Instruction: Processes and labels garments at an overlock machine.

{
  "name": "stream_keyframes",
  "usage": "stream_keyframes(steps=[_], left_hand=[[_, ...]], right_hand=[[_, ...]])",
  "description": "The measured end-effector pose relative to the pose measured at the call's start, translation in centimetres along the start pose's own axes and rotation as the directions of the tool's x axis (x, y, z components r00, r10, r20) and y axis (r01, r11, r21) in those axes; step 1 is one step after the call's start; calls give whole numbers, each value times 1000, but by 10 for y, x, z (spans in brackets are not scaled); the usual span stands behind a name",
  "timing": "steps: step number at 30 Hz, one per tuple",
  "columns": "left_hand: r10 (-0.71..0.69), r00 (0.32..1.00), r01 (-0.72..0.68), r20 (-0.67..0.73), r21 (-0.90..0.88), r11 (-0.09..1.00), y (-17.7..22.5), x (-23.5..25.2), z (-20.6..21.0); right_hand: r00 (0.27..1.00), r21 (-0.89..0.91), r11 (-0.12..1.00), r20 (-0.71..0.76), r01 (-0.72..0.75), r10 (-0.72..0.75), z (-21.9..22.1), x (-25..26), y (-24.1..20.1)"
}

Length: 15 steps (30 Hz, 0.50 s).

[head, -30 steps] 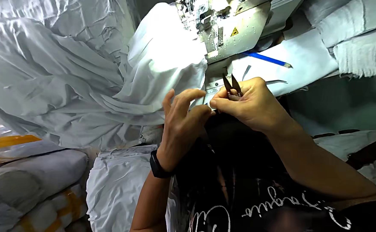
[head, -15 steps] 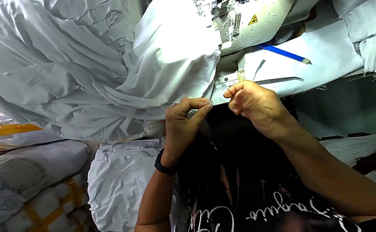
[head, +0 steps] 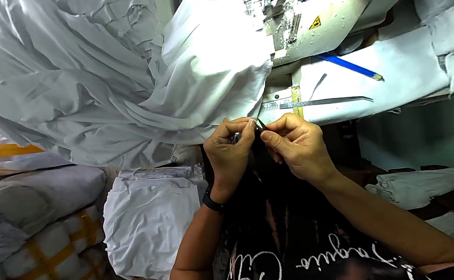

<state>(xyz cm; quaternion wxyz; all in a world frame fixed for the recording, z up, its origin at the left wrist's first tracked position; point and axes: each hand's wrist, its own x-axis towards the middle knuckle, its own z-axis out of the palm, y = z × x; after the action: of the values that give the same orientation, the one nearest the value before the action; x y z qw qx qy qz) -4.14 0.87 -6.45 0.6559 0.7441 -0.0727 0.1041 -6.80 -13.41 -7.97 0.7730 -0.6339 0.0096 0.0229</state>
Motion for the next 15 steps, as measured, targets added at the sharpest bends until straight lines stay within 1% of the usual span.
stream_keyframes(steps=[6,15], left_hand=[[-10,998,9,-59,-24,1000,-2,-2,5],[-10,998,8,-66,-20,1000,-5,-3,4]], right_hand=[[1000,8,1000,-2,21,-21,4,4,-1],[1000,19,999,-4,29,-29,5,6,0]])
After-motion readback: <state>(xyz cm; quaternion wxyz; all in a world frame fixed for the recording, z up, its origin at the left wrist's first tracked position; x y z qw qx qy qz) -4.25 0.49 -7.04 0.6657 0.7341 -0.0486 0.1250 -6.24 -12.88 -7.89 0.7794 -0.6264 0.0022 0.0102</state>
